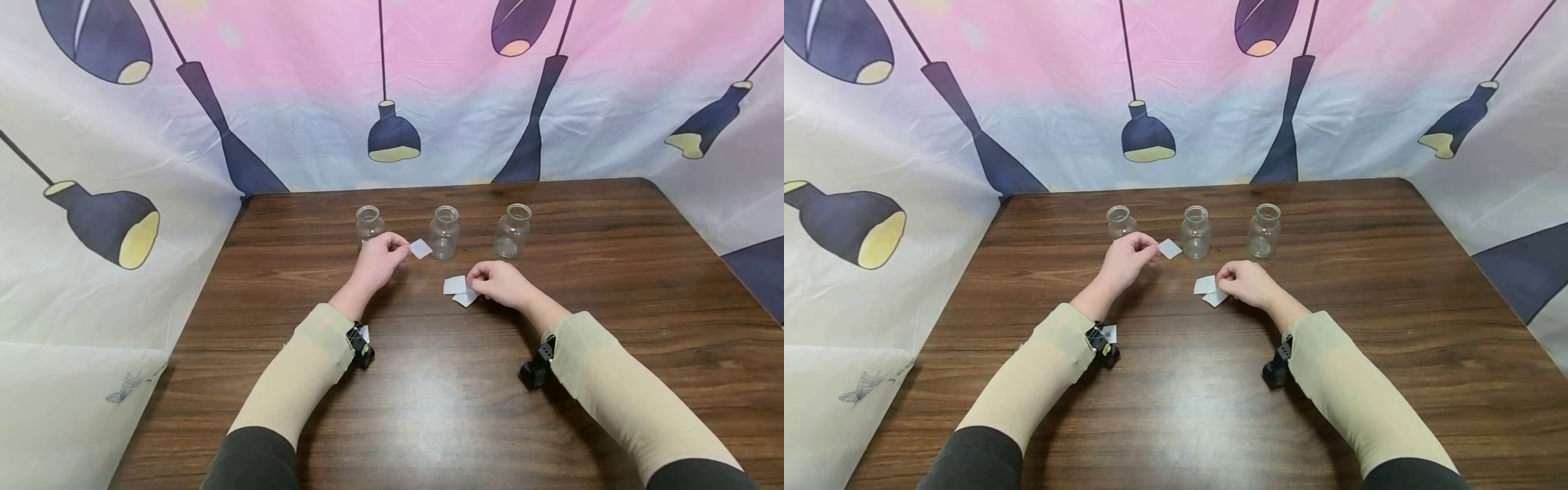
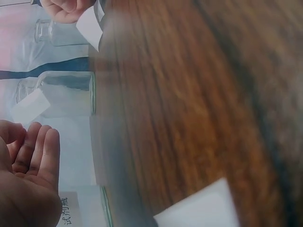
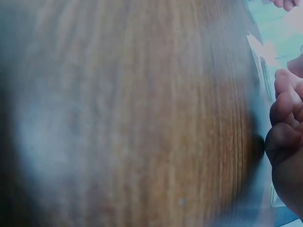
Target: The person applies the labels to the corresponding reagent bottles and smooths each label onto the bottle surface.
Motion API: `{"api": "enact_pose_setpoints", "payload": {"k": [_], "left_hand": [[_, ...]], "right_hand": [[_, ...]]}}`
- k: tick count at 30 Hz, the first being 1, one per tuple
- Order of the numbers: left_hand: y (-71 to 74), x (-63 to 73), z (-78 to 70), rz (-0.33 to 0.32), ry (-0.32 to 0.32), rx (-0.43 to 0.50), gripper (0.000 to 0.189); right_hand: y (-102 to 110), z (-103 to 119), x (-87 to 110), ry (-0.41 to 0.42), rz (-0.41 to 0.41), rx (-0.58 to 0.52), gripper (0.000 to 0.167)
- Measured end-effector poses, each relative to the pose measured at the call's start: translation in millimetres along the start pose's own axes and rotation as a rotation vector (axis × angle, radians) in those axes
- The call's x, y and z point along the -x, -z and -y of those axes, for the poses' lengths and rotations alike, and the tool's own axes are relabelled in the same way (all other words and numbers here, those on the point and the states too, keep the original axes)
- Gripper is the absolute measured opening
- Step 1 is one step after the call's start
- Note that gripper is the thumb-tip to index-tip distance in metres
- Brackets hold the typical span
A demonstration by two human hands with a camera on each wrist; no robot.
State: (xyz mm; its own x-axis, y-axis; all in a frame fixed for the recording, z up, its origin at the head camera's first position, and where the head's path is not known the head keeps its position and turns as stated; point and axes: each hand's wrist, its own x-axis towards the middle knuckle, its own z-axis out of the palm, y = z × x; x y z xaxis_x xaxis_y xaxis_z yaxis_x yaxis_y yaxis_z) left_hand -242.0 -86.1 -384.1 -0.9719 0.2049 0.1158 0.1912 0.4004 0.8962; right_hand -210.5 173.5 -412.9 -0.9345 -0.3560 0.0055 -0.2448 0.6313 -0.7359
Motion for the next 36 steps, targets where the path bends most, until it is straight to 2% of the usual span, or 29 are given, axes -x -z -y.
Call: {"api": "enact_pose_setpoints", "payload": {"k": [5,11,21,28,36], "left_hand": [[-1.1,-0.4,0.1,0.0,-0.002,0.0,0.01],[-4.3,-1.1,-0.4,-0.024,-0.012,-0.011,0.008],[-13.5,0.1,-2.9,-0.105,0.007,-0.115,0.01],[-18.8,1.7,-5.6,-0.079,-0.016,-0.149,0.01],[-21.6,3.7,-11.2,-0.031,-0.1,-0.203,0.012]], "right_hand": [[2,2,-0.9,-0.011,-0.042,-0.019,0.012],[4,11,-4.1,-0.021,-0.112,-0.094,0.012],[-6,36,-20.0,-0.017,-0.208,-0.207,0.022],[-18,52,-32.4,-0.065,-0.216,-0.283,0.027],[-25,54,-38.2,-0.108,-0.264,-0.364,0.03]]}}
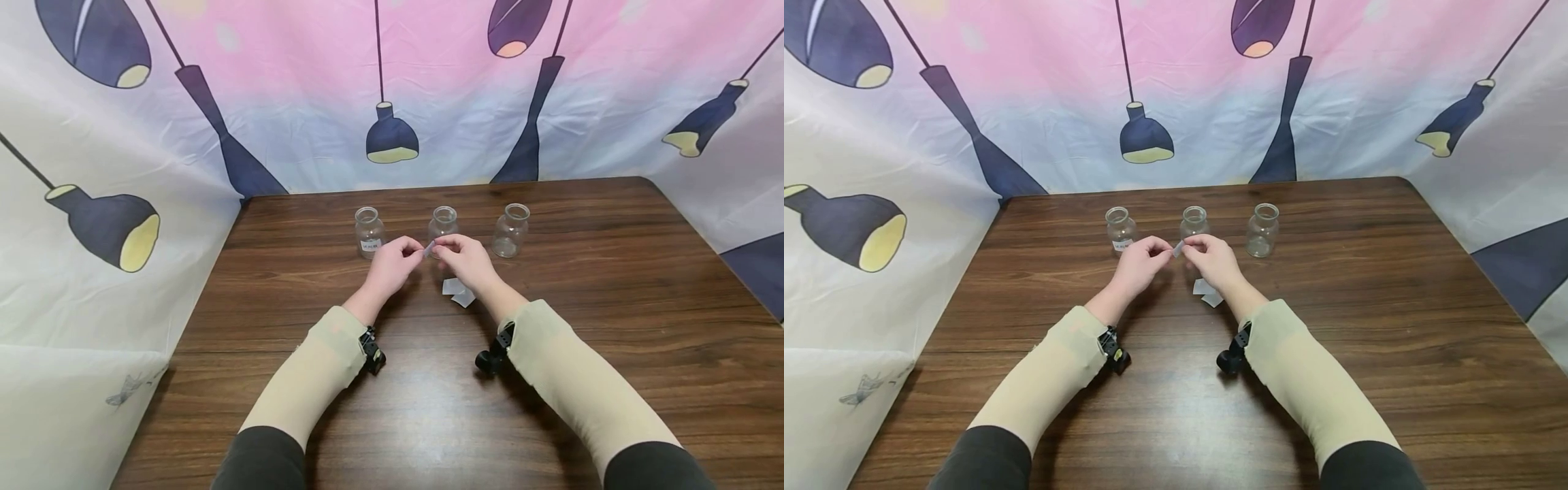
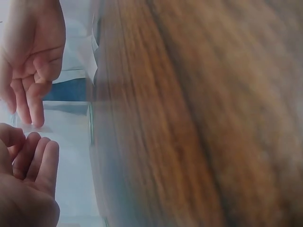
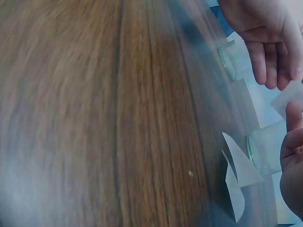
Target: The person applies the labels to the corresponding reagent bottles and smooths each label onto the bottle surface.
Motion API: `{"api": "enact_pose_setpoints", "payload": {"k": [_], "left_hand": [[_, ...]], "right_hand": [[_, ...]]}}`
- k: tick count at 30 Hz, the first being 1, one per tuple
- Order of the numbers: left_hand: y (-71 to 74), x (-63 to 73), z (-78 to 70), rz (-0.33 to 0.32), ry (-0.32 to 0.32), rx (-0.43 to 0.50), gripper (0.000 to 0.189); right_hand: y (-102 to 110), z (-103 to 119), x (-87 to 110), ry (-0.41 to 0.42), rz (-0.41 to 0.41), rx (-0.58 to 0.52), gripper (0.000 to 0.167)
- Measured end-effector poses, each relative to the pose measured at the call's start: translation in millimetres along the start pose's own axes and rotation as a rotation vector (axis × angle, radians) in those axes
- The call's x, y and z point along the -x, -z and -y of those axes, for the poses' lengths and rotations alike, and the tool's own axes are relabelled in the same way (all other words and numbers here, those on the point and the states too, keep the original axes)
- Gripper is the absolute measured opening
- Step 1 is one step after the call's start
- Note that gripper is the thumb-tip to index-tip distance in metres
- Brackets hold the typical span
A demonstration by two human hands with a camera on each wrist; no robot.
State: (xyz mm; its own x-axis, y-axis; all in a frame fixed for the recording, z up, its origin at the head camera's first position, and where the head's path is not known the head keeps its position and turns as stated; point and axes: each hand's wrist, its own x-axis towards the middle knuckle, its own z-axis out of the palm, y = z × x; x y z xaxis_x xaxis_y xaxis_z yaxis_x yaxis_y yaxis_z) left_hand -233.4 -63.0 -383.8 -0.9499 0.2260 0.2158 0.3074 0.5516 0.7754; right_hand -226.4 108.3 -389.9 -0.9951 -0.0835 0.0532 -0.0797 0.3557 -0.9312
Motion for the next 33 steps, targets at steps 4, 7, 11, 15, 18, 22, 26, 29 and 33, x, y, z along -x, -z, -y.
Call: {"api": "enact_pose_setpoints", "payload": {"k": [4,7,11,15,18,22,26,29,33], "left_hand": [[-2.7,-0.7,0.0,0.034,-0.03,-0.056,0.014],[-4.9,-0.3,-0.1,0.05,-0.037,-0.081,0.014],[-7.3,-1.5,-0.7,0.06,-0.047,-0.1,0.014],[-7.4,-2.5,-1.0,0.065,-0.057,-0.107,0.015],[-5.9,-2.8,-1.4,0.055,-0.049,-0.09,0.015],[-3.7,-3.7,-1.8,0.013,-0.001,-0.038,0.014],[-4.5,-6.7,-0.2,0.0,0.059,-0.01,0.015],[-7.3,-9.6,1.2,0.038,0.091,0.012,0.018],[-10.2,-12.1,-0.2,0.093,0.113,0.096,0.019]], "right_hand": [[-2,-1,-1.8,-0.039,-0.011,-0.072,0.032],[-4,-1,-0.9,-0.065,-0.019,-0.127,0.031],[-6,0,0.0,-0.078,-0.041,-0.175,0.029],[-5,0,-1.4,-0.077,-0.047,-0.196,0.028],[-2,0,-1.9,-0.066,-0.05,-0.177,0.026],[4,-3,-1.6,-0.053,-0.061,-0.129,0.025],[9,-6,-0.9,-0.049,-0.048,-0.121,0.024],[12,-7,-0.2,-0.044,-0.029,-0.131,0.025],[13,-8,-0.6,-0.043,-0.013,-0.16,0.026]]}}
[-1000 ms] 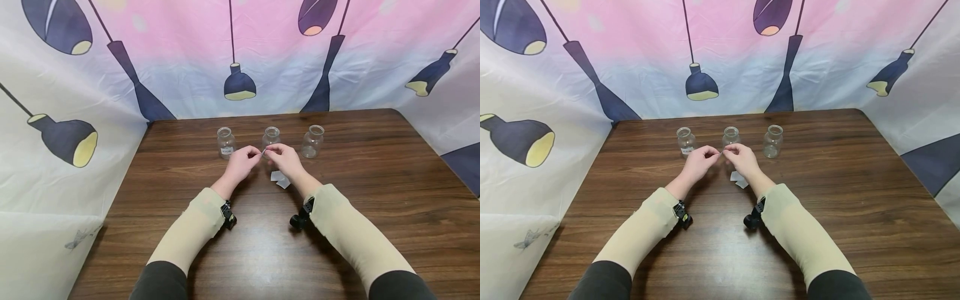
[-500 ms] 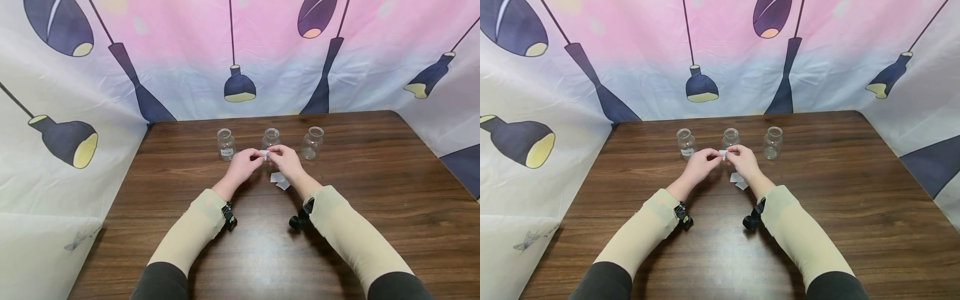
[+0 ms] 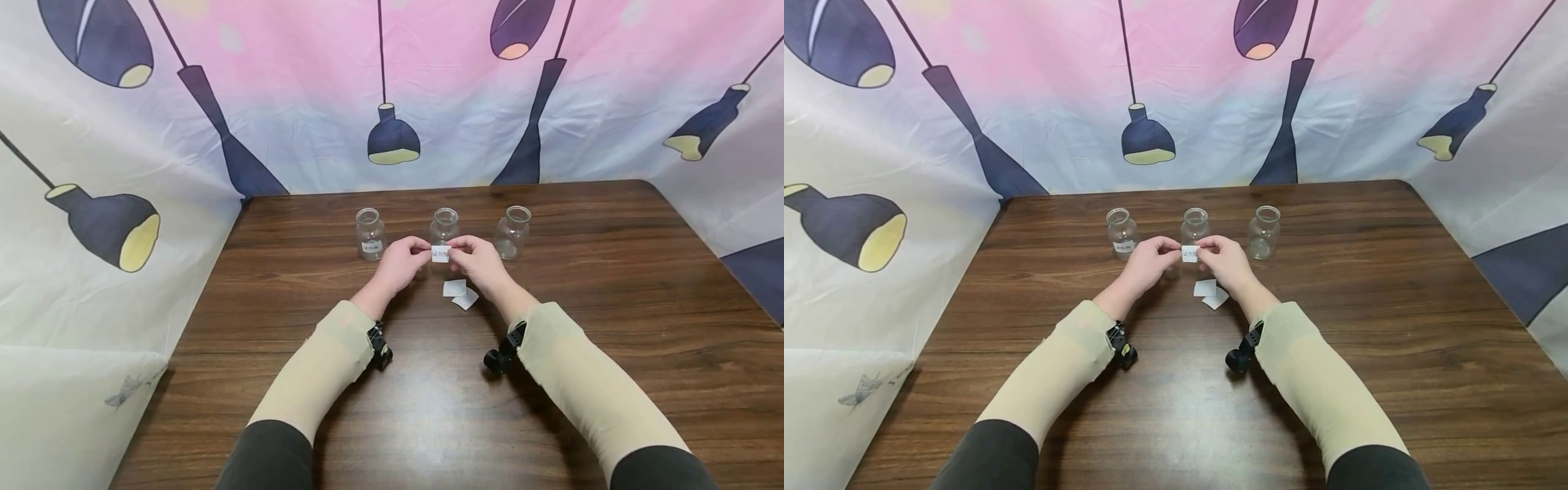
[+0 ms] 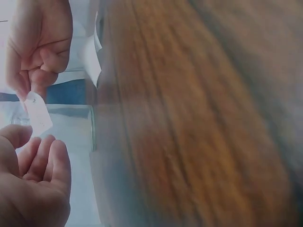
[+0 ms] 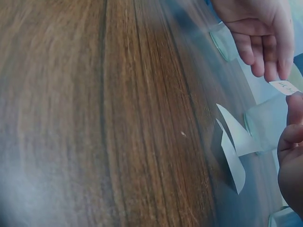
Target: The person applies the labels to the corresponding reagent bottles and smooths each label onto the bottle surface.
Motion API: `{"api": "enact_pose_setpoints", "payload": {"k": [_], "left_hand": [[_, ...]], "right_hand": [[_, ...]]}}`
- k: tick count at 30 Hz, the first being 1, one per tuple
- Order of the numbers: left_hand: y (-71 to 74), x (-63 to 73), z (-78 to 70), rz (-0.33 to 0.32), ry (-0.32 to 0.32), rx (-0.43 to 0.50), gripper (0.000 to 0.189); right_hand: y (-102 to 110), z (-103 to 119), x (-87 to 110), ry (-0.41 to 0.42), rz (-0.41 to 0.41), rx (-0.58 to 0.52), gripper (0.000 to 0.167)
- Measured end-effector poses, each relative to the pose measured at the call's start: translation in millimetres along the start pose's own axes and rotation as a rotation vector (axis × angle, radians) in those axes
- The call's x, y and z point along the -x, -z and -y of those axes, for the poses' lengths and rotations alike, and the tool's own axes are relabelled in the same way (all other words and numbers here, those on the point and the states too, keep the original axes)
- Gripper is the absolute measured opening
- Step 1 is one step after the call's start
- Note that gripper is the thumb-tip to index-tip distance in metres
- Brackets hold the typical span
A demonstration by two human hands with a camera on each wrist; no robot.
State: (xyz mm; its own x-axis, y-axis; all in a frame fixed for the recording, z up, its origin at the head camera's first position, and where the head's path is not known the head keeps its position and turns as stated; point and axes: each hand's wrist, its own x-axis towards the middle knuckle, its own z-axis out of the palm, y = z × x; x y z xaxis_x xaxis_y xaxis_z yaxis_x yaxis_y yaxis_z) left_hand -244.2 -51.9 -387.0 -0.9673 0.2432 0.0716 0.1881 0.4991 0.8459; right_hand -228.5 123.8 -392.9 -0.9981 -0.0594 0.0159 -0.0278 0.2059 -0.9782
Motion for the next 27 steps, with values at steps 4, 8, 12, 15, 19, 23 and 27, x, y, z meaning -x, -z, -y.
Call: {"api": "enact_pose_setpoints", "payload": {"k": [4,8,12,15,19,23,27], "left_hand": [[-2.7,-2.4,-2.8,0.001,0.005,0.054,0.015],[-4.5,-3.9,-4.9,-0.014,0.006,0.054,0.013],[-6.1,-4.2,-7.6,-0.003,-0.001,0.037,0.011],[-7.7,-4.6,-7.9,-0.01,-0.012,-0.013,0.009],[-10.4,-6.8,-7.1,-0.03,-0.046,-0.12,0.008],[-12.3,-8.7,-6.4,-0.036,-0.063,-0.165,0.007],[-13.1,-10.2,-5.4,-0.049,-0.056,-0.161,0.006]], "right_hand": [[2,0,-0.5,-0.004,0.01,-0.031,0.027],[4,0,-0.8,0.0,0.022,-0.041,0.026],[4,-1,-1.4,0.019,0.023,-0.02,0.023],[4,-4,-2.3,0.043,0.005,0.028,0.021],[6,-9,-4.6,0.09,-0.04,0.129,0.018],[7,-11,-5.9,0.111,-0.076,0.201,0.015],[8,-12,-5.7,0.097,-0.083,0.223,0.013]]}}
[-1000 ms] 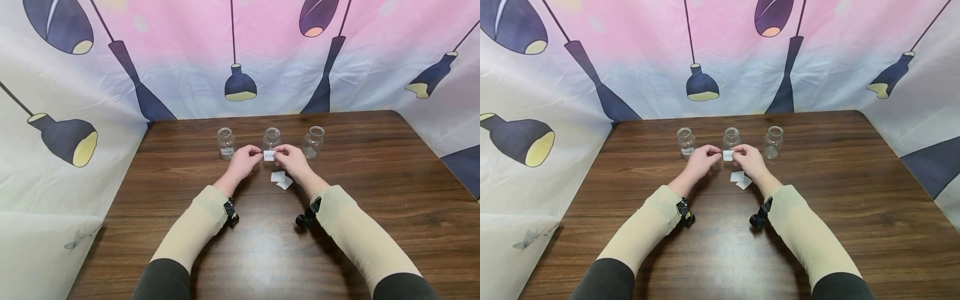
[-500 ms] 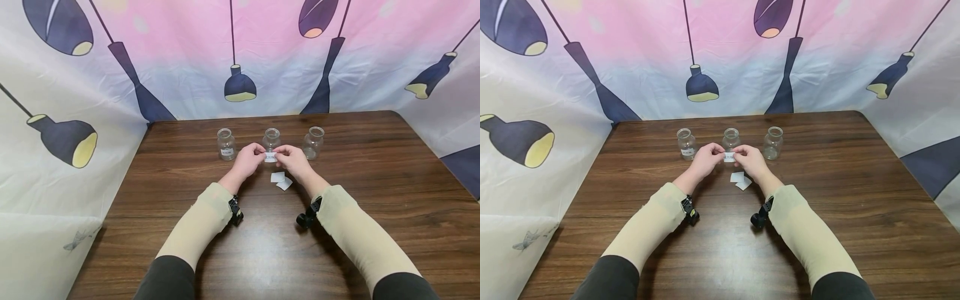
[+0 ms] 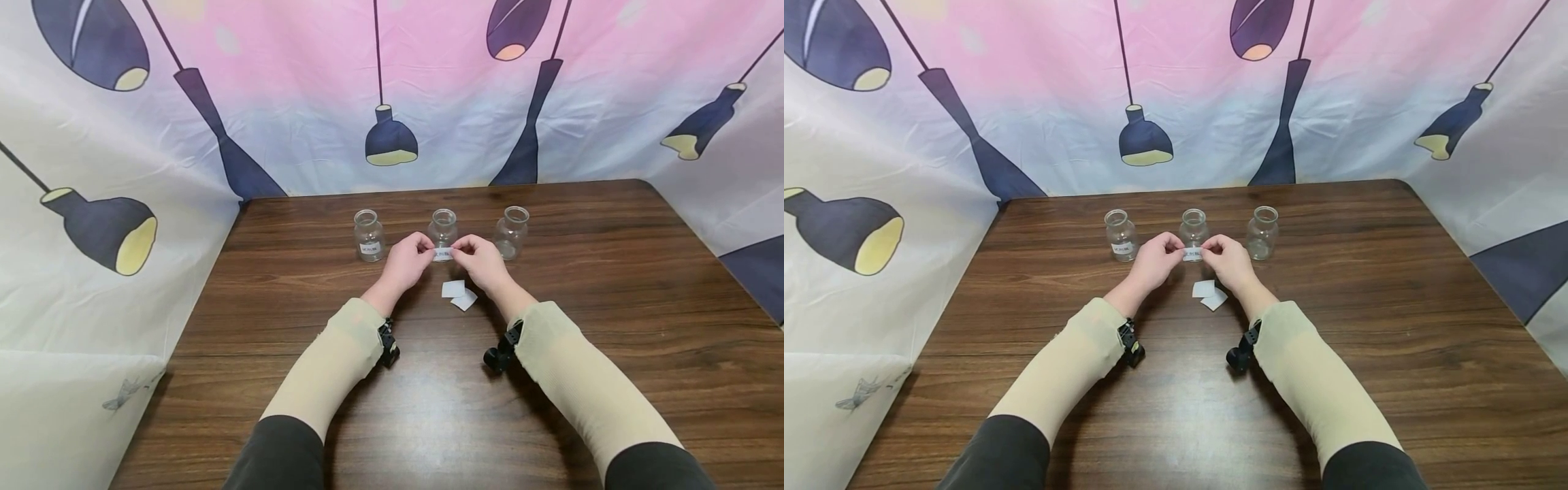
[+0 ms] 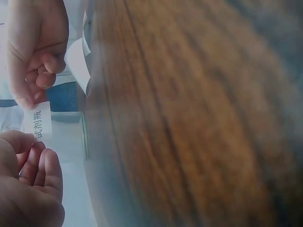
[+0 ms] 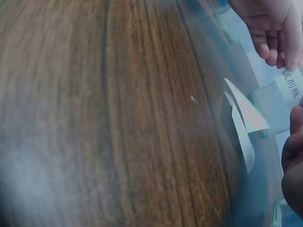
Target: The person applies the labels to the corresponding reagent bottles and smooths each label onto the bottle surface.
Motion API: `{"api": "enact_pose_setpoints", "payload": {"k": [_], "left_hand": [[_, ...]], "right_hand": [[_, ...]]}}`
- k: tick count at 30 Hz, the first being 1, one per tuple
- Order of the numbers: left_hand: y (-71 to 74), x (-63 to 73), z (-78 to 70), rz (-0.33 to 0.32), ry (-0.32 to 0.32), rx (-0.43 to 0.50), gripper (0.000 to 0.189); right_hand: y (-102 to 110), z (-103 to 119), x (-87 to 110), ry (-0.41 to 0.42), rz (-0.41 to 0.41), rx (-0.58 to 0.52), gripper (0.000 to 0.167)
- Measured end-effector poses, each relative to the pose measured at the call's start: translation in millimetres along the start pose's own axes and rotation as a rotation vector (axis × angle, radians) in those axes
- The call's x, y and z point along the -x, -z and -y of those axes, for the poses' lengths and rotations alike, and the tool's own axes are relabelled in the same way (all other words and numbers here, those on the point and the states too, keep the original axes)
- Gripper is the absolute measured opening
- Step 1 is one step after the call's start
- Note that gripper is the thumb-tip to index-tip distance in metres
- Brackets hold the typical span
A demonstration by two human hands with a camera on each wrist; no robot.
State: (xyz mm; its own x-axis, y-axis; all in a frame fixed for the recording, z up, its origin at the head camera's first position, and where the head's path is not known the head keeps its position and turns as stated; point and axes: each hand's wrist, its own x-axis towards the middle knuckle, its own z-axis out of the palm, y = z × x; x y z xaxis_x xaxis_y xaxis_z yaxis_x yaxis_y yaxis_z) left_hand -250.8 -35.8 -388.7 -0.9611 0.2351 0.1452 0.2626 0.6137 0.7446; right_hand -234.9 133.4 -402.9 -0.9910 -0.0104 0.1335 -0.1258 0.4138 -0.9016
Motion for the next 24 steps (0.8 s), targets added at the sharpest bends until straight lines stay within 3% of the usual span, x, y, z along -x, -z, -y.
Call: {"api": "enact_pose_setpoints", "payload": {"k": [8,24], "left_hand": [[-0.2,-1.8,-0.3,-0.005,0.002,-0.006,0.007],[-2.1,-5.9,2.6,-0.019,-0.006,-0.049,0.008]], "right_hand": [[-0.6,-4.0,-2.8,-0.018,0.005,-0.01,0.012],[-3.0,-6.5,-7.3,0.001,-0.014,0.092,0.011]]}}
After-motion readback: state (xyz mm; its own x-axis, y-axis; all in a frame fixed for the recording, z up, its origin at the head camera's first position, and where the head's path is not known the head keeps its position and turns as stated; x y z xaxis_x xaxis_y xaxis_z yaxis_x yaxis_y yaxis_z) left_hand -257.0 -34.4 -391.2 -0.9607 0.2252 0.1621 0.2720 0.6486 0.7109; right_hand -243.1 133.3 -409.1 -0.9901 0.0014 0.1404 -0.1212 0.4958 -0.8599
